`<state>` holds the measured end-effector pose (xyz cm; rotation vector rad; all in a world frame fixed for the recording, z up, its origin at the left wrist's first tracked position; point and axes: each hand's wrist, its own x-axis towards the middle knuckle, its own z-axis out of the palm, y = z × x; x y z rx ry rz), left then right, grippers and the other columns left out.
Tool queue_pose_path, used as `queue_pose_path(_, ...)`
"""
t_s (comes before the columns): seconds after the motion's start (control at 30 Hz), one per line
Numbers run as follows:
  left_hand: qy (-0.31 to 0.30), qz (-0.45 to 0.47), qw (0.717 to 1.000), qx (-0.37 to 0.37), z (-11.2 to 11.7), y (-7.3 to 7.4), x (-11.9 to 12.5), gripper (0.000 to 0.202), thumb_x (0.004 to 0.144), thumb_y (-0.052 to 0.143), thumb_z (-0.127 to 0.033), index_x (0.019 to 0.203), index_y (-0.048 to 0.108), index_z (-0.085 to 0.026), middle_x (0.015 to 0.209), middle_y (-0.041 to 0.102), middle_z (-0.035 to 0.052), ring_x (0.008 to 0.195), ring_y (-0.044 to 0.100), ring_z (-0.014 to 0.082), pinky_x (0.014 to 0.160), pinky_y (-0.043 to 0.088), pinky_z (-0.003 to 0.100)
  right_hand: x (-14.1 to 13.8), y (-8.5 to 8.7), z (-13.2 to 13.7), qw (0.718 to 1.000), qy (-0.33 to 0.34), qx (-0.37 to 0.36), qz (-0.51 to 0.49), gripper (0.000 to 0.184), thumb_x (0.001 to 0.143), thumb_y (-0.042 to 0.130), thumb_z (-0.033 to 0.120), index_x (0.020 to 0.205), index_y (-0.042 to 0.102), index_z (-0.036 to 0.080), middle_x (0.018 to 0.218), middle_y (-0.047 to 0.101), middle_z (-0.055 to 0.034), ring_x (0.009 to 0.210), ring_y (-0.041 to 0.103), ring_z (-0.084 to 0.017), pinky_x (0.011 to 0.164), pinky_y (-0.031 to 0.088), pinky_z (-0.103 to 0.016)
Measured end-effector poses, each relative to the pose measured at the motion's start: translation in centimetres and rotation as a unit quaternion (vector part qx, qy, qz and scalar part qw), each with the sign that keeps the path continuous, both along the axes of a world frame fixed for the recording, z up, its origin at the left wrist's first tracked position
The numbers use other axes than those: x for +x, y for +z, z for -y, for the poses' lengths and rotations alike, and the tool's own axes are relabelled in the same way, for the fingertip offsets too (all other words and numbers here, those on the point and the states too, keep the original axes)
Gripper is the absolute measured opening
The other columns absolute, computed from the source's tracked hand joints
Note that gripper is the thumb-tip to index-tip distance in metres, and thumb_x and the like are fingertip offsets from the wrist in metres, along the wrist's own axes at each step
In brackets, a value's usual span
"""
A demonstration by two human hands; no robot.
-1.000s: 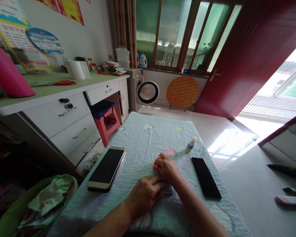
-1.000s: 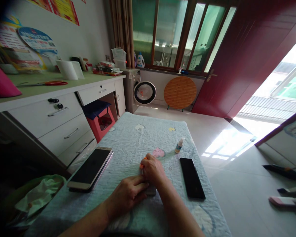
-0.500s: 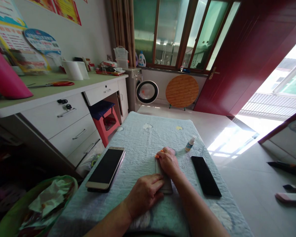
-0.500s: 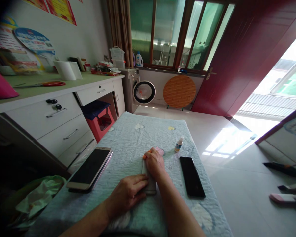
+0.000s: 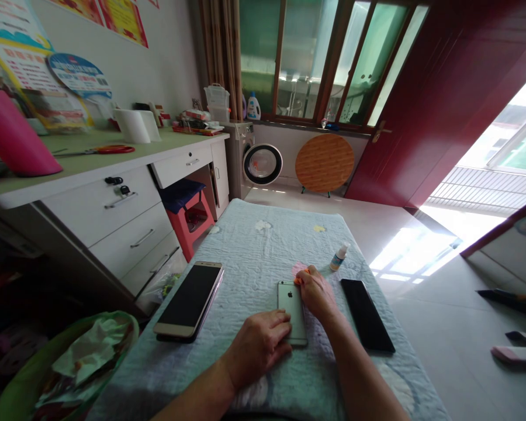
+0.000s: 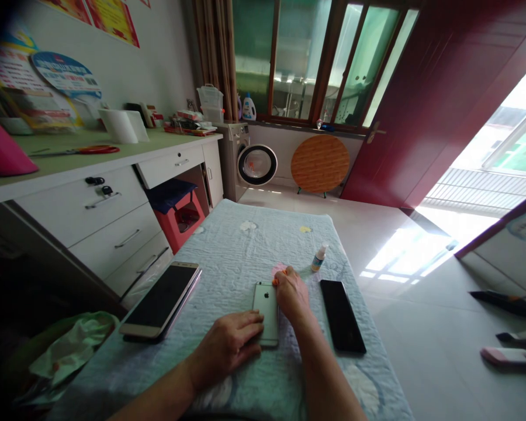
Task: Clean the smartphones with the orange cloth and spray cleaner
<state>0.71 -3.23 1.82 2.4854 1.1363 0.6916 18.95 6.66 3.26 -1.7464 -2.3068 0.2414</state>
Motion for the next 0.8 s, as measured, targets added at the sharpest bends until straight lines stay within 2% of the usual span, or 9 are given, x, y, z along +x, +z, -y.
queue_pose_path(0.2,-0.001,0.009,1.0,-0.012,-0.1,0.0,0.0,0.028,0.085,0.07,-0.022,0.112,0.063,-0.02,0.126,0.065,0.0062,0.116,0.061,0.0239,0.102,0.047,0.036,-2.0,0.0,0.3,0.998,0.053,0.015,-0.018,0.024,0.096,0.047,0.022,0.09,0.07,0.021,0.102,0.057,-0.0067,0.098,0.051,-0.018,0.076,0.037,-0.024)
queue_pose_path(0.4,0.0,0.027,1.0,-0.008,0.1,0.4,0.2,0.029,0.088,0.066,-0.025,0.117,0.062,-0.021,0.124,0.065,0.0055,0.114,0.061,0.0242,0.101,0.048,0.037,-3.6,0.0,0.3,0.996,0.083,0.014,-0.002,0.028,0.098,0.044,0.026,0.097,0.072,0.024,0.102,0.058,-0.0071,0.098,0.051,-0.019,0.078,0.038,-0.025)
queue_pose_path(0.63,0.002,0.023,1.0,-0.008,0.0,0.1,0.1,0.024,0.087,0.067,-0.026,0.111,0.064,-0.021,0.123,0.065,0.0073,0.115,0.06,0.0257,0.102,0.047,0.039,-2.0,0.1,0.2,0.998,0.058,0.01,-0.022,0.026,0.098,0.047,0.028,0.095,0.073,0.023,0.101,0.059,-0.0068,0.103,0.052,-0.019,0.081,0.039,-0.024)
queue_pose_path(0.8,-0.004,0.024,1.0,-0.006,0.0,0.0,0.0,0.024,0.088,0.066,-0.025,0.111,0.064,-0.021,0.123,0.065,0.0079,0.118,0.059,0.0254,0.102,0.047,0.039,-1.1,0.1,0.3,1.0,0.018,0.0,-0.009,0.026,0.098,0.044,0.025,0.094,0.07,0.02,0.1,0.06,-0.0061,0.096,0.056,-0.016,0.084,0.038,-0.024)
